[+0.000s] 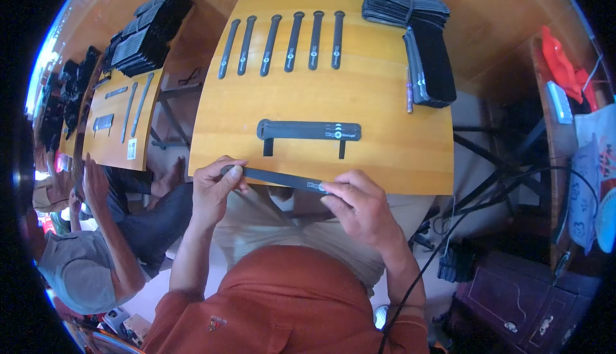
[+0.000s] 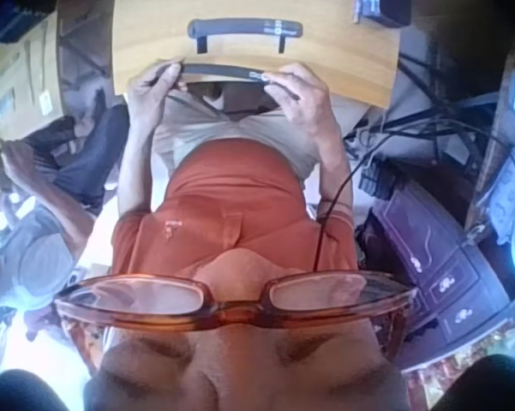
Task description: Picking up individual black and grey straps and organizing them into neat stacks on a table.
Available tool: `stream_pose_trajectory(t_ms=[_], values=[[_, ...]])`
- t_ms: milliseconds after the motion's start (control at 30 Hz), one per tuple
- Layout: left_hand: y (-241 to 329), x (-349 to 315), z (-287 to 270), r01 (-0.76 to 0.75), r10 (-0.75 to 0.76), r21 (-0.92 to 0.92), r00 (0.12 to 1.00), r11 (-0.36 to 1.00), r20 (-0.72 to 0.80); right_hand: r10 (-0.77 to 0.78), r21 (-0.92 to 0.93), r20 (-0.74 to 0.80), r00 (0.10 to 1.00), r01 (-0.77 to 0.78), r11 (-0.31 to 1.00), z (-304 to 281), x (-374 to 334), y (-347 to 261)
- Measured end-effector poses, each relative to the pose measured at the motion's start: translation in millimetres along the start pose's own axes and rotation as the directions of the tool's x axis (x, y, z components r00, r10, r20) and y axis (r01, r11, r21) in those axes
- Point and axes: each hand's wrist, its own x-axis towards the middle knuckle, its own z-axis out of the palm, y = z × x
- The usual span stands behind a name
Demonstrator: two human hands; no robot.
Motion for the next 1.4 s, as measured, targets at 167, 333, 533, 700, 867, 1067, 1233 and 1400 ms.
stream_pose_trajectory(t_ms=[167,333,533,700,867,1067,1233,1400], values=[[-1,5,-2,0.031,-0.033,-0.058,0.999,0.998,-0.031,0.112,0.009,-0.12,0.986,-0.112,0.994,-1,-1,20],[-8,13,-2,0.056,-0.056,0.003,0.998,0.998,-0.037,0.386,0.236,-0.151,0.91,-0.346,0.908,-1,-6,36],[-4,29,3,0.187,-0.187,-0.006,0.982,0.982,-0.037,0.477,0.358,-0.076,0.875,-0.423,0.832,-5,-2,60],[-6,42,-1,0.161,-0.155,0.156,0.987,0.974,-0.051,0.514,0.349,-0.088,0.853,-0.457,0.818,-7,3,68],[-2,63,1,0.082,-0.05,0.32,0.993,0.944,-0.106,0.478,0.407,-0.17,0.862,-0.38,0.831,-4,18,78],[-1,74,4,0.144,-0.105,0.373,0.987,0.917,-0.123,0.486,0.325,-0.191,0.853,-0.412,0.851,-4,30,89],[-2,75,8,0.167,-0.122,0.381,0.983,0.91,-0.139,0.458,0.297,-0.169,0.873,-0.398,0.868,-5,30,91],[-2,76,8,0.19,-0.132,0.432,0.978,0.881,-0.16,0.434,0.235,-0.169,0.885,-0.391,0.89,-4,35,88]])
